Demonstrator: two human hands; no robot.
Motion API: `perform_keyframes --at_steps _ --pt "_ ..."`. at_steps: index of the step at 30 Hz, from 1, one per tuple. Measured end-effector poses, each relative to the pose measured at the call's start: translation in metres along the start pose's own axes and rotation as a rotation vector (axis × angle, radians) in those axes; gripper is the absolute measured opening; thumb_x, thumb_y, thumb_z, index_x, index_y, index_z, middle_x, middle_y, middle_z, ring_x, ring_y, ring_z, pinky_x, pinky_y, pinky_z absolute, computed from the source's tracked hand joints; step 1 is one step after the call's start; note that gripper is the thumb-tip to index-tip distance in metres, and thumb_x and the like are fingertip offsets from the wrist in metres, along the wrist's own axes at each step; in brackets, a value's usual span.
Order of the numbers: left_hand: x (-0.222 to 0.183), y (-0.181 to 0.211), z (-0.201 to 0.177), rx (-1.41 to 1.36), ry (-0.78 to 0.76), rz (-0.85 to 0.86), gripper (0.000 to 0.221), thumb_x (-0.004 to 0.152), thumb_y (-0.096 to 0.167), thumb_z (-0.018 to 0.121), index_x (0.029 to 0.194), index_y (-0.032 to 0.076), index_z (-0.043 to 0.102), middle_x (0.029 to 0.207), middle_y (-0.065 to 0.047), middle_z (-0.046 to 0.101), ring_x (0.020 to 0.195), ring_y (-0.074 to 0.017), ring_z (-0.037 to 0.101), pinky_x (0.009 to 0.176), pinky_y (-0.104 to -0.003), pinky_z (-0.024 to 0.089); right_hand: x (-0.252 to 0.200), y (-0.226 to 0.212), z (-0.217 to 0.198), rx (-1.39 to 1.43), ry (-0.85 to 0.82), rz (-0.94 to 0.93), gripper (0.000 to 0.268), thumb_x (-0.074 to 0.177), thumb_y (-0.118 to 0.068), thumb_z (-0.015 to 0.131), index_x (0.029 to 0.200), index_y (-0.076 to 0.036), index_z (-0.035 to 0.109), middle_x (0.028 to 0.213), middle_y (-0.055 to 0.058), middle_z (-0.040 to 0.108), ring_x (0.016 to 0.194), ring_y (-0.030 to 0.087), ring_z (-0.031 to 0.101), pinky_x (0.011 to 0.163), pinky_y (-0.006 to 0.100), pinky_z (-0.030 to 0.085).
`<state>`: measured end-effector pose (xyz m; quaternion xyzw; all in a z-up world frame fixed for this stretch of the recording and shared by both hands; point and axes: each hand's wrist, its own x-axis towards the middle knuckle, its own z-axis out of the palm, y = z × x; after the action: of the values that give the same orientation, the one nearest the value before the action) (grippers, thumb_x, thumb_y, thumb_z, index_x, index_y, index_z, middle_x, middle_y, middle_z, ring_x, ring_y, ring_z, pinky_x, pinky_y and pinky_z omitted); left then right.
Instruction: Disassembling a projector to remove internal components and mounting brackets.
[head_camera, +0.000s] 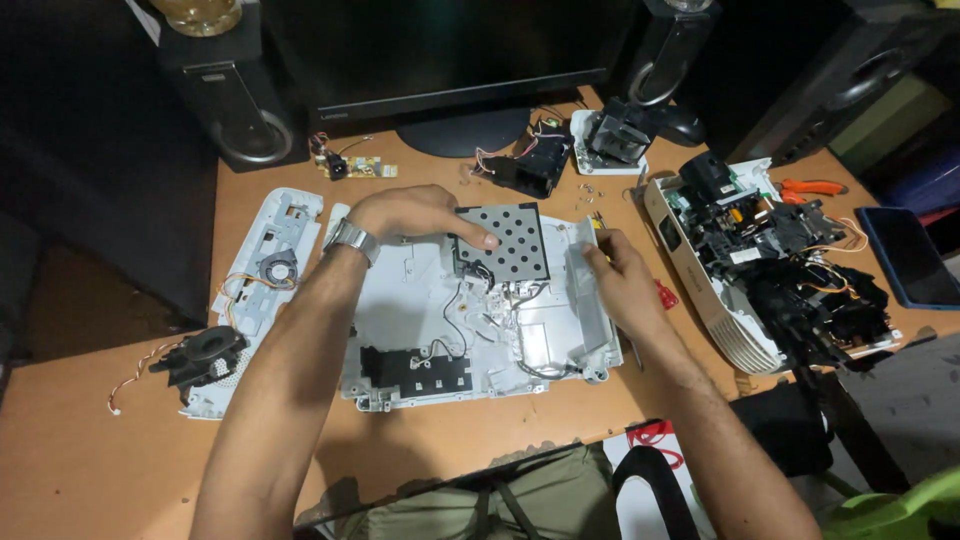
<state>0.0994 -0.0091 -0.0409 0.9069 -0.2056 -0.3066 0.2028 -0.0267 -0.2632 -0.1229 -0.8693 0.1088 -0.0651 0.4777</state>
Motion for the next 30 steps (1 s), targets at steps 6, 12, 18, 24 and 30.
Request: perform_keyframes --at_steps 6,12,18,24,30 --pt "-0.007 0.003 0.001 -0.034 -0.015 0.044 0.112 0.057 0.077 0.072 0.130 -0.007 0.063 0.132 -0.032 0.061 0.132 -0.0462 0.053 0.105 -0.060 0.043 0.015 0.019 0.008 -0.094 -0.023 0.074 0.033 0.099 -0.036 0.059 0.123 -0.015 0.069 0.112 0.016 0.072 0.117 0.040 0.064 0.098 0.053 0.047" --pt "0.004 -0.011 0.004 -0.045 0.012 0.037 0.097 0.057 0.074 0.077 0.122 0.002 0.071 0.123 -0.021 0.068 0.124 -0.0369 0.061 0.099 -0.048 0.049 0.015 0.016 0.008 -0.171 -0.026 0.100 0.038 0.100 -0.033 0.056 0.126 -0.009 0.070 0.115 0.022 0.072 0.121 0.044 0.062 0.100 0.056 0.047" --pt "0.012 -0.015 0.011 -0.039 0.055 0.053 0.093 0.055 0.074 0.077 0.118 0.006 0.074 0.117 -0.020 0.069 0.119 -0.0342 0.064 0.095 -0.044 0.051 0.028 0.038 0.011 -0.203 -0.002 0.086 0.038 0.098 -0.031 0.058 0.126 -0.009 0.072 0.113 0.021 0.073 0.119 0.044 0.063 0.098 0.056 0.048" --pt "0.018 -0.026 0.020 -0.064 0.199 0.142 0.096 0.065 0.072 0.076 0.134 0.006 0.065 0.129 -0.022 0.067 0.127 -0.0378 0.061 0.108 -0.049 0.046 0.007 0.000 -0.010 -0.105 0.094 0.045 0.040 0.102 -0.042 0.058 0.120 -0.011 0.075 0.102 0.016 0.075 0.106 0.034 0.070 0.087 0.050 0.053" --pt "0.001 -0.066 0.035 -0.056 0.592 0.385 0.051 0.095 0.045 0.069 0.126 0.005 0.068 0.112 -0.017 0.071 0.110 -0.0351 0.069 0.098 -0.046 0.051 0.016 0.029 -0.046 -0.114 0.285 -0.189 0.017 0.095 -0.015 0.072 0.109 -0.007 0.077 0.092 0.019 0.075 0.092 0.037 0.072 0.079 0.044 0.055"
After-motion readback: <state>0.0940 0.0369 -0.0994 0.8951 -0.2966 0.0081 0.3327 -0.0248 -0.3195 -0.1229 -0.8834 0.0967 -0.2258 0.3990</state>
